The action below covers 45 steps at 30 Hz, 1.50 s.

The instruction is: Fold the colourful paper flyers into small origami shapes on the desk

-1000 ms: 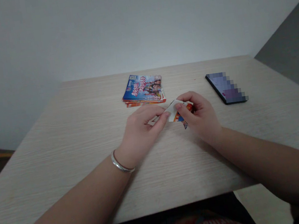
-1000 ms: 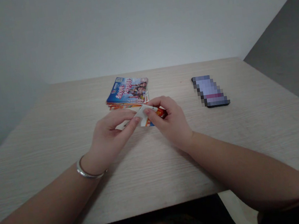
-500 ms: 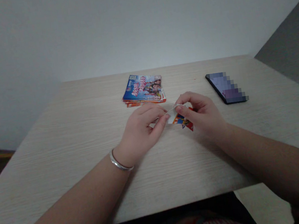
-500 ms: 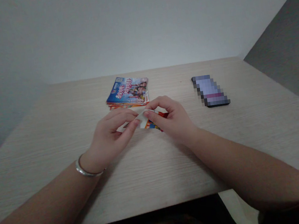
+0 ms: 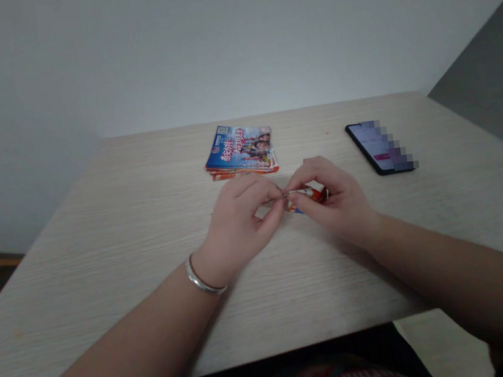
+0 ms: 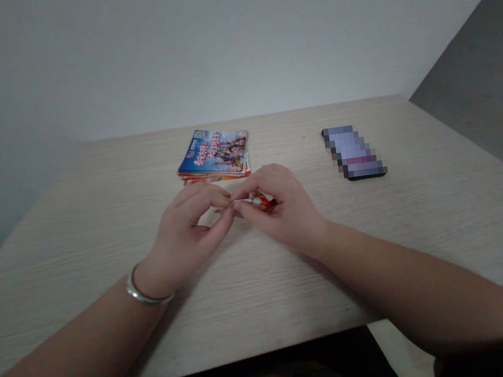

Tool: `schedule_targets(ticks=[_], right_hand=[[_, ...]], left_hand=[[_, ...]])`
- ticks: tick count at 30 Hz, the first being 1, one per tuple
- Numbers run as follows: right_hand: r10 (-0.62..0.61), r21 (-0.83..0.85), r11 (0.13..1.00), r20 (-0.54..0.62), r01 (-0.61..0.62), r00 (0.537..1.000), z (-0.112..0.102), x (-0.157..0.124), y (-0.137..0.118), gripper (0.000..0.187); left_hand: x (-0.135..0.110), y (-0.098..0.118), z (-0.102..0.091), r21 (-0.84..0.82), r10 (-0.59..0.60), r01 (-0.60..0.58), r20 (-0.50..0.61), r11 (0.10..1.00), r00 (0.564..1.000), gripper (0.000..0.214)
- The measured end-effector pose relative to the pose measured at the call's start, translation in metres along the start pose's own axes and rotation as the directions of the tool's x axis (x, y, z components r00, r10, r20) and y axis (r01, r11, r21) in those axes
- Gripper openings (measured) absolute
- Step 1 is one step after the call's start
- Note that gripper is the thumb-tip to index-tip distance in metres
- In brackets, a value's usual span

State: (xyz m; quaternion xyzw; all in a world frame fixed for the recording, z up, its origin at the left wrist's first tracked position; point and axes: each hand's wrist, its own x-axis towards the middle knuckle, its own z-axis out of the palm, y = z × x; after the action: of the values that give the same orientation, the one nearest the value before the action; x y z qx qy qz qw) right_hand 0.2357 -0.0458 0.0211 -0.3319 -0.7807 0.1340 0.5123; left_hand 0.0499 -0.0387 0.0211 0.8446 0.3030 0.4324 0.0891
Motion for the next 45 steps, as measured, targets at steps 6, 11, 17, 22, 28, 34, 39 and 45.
schedule_targets(ticks=[6,11,17,22,28,34,39,45], right_hand=[[0.017,-0.020,1.000,-0.006,-0.017,1.000,0.002,0.000,0.002,0.007],[0.010,-0.081,0.997,-0.006,-0.011,1.000,0.001,-0.001,0.006,0.005],[-0.033,-0.115,0.993,0.026,0.036,0.999,-0.003,0.002,0.011,0.008],[-0.034,-0.115,0.993,0.008,0.035,0.999,-0.004,0.003,0.014,0.008],[-0.055,-0.067,0.996,-0.005,0.054,0.998,-0.004,0.002,0.017,0.012],[-0.011,-0.065,0.998,-0.055,0.008,0.998,-0.003,-0.001,0.019,0.011],[-0.017,-0.062,0.998,-0.052,0.014,0.998,-0.003,-0.002,0.020,0.011],[-0.056,-0.101,0.994,-0.074,0.049,0.996,-0.005,-0.001,0.019,0.012]], left_hand=[[0.000,-0.004,0.001,0.000,-0.043,0.043,0.014,0.999,0.999,0.016],[0.000,-0.009,0.002,0.016,-0.012,0.012,-0.010,1.000,1.000,0.013],[0.000,-0.016,0.003,0.049,0.018,-0.016,-0.045,0.999,0.999,0.009],[0.000,-0.018,0.003,0.035,0.033,-0.030,-0.079,0.999,0.996,0.006],[0.000,-0.023,0.001,0.036,0.041,-0.038,-0.064,0.999,0.997,0.003],[-0.001,-0.026,0.001,0.017,0.050,-0.049,-0.093,0.999,0.994,0.002],[-0.002,-0.026,0.002,-0.007,0.029,-0.030,-0.097,1.000,0.995,0.002],[-0.002,-0.026,0.001,-0.011,0.005,-0.006,-0.099,1.000,0.995,0.005]])
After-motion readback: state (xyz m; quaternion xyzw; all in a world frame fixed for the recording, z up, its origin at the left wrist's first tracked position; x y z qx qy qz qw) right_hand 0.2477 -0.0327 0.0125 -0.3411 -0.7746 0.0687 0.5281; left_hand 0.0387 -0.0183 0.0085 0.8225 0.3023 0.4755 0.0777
